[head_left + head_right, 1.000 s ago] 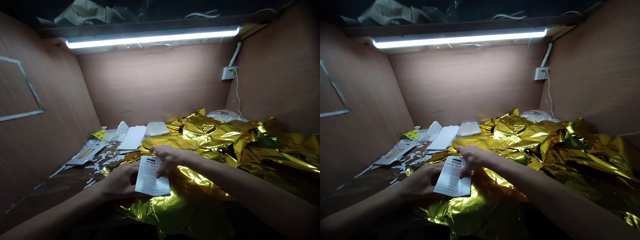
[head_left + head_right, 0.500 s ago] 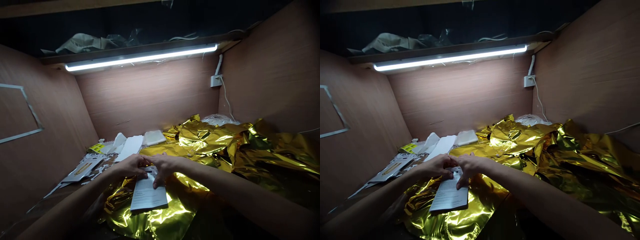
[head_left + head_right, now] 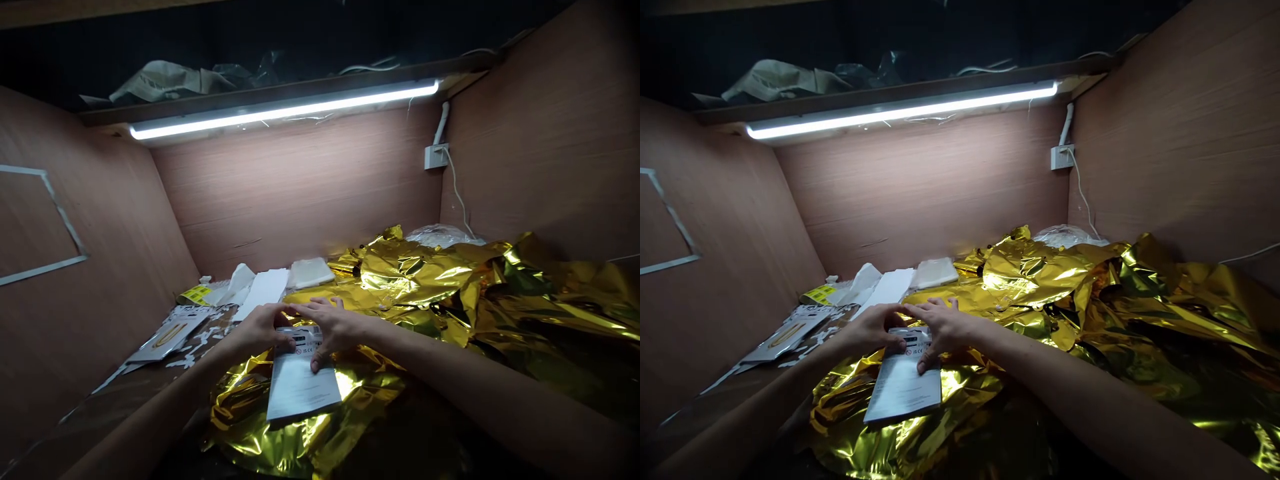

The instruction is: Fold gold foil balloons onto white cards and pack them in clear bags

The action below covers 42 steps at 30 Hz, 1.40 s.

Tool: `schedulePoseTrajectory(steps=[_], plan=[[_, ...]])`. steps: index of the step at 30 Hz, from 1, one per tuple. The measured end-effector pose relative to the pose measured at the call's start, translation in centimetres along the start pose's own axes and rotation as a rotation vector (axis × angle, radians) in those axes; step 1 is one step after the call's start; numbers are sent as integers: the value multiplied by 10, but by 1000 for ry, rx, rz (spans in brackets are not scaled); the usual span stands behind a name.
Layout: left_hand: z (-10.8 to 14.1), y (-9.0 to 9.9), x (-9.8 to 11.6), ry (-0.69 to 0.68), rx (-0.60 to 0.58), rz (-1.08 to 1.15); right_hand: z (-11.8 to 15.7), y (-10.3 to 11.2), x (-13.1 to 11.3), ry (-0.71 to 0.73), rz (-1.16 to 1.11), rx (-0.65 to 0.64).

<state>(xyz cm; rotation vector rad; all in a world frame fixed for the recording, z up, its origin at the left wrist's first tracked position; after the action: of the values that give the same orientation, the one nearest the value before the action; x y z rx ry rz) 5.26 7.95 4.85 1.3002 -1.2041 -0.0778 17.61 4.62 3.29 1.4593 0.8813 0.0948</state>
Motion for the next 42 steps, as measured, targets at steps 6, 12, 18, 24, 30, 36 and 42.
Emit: schedulePoseTrajectory(steps=[6,12,18,24,30,36,42], plan=[[7,-16,-23,168,-115,354,0,1,8,-31,9,55],[8,26,-37,179,304,660,5,34,24,-117,-187,395],[14,51,-49,144,842,948,-1,30,42,-139,-1163,391],[13,43,-48,34,947,1054,-6,9,27,-140,-1175,185],[12,43,-45,32,857,955,-4,21,41,-255,-974,266],[9,47,-37,22,783,823,-1,21,44,-281,-878,206],[8,47,-32,77,658,742,0,25,38,-180,-820,204]])
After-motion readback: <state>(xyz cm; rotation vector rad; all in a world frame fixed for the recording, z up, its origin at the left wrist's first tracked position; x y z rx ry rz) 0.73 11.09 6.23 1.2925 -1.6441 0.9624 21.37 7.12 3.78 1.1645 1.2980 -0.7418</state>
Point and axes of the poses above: each hand's wrist, its own z-axis away from the middle knuckle, its own y-axis out of the back of the hand, x = y × z, the point moved 9 cm from there along -z, towards the middle knuckle, and after that the axes turned 8 degrees about -y, right-handed, at the moved point
